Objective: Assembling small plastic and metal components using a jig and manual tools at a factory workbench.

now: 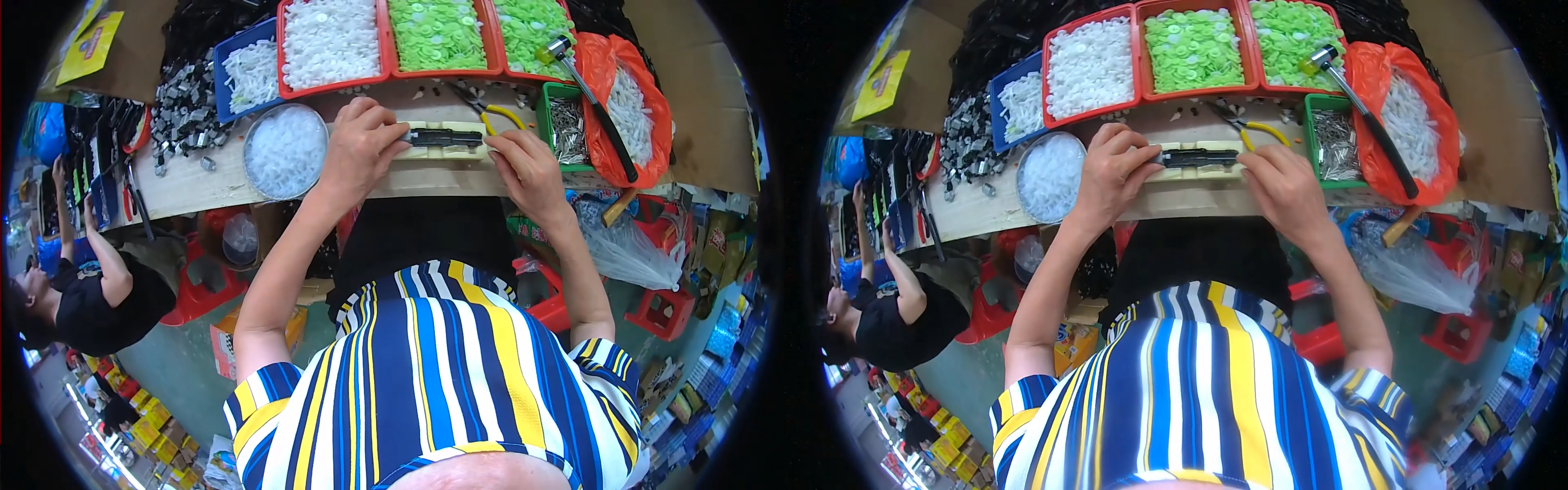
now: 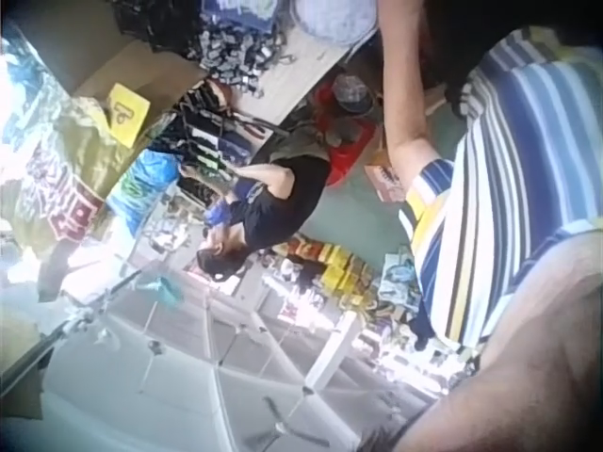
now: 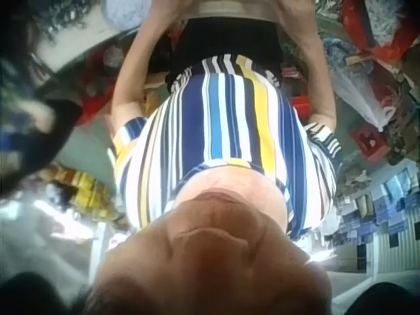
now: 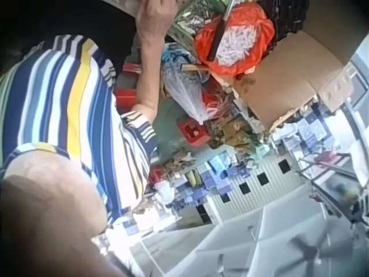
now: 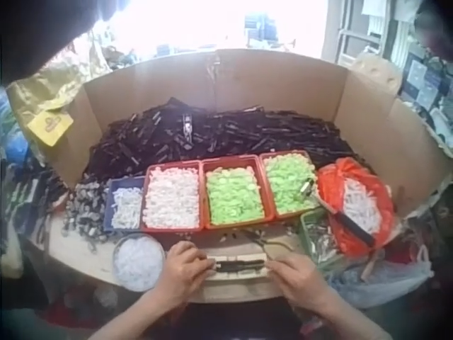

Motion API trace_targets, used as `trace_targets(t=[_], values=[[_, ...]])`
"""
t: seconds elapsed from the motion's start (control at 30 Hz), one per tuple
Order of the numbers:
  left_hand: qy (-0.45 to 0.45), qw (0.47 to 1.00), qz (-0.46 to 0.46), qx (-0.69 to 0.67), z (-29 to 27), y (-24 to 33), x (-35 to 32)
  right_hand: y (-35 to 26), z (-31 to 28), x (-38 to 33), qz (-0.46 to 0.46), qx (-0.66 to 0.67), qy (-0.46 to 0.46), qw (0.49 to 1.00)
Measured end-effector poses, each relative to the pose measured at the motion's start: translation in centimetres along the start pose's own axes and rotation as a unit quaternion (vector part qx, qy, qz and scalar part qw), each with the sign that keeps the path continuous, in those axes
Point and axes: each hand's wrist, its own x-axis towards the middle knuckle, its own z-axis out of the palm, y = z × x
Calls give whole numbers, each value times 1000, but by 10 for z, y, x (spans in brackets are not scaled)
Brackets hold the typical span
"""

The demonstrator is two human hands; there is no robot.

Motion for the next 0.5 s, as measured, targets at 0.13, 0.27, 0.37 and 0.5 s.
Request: trace_targets(t=[0.13, 0.27, 0.37, 0.5], values=[[-11, 999, -17, -25, -2, 3, 1, 8, -9, -9, 18, -12, 18, 1000], [-46, 999, -19, -19, -7, 3, 4, 17, -20, -11, 29, -31, 48, 998], [-94, 996, -9, 5, -13, 7, 10, 25, -29, -13, 77, -49, 75, 993], [-102, 995, 7, 7, -9, 3, 7, 40, -44, -18, 162, -90, 75, 980]])
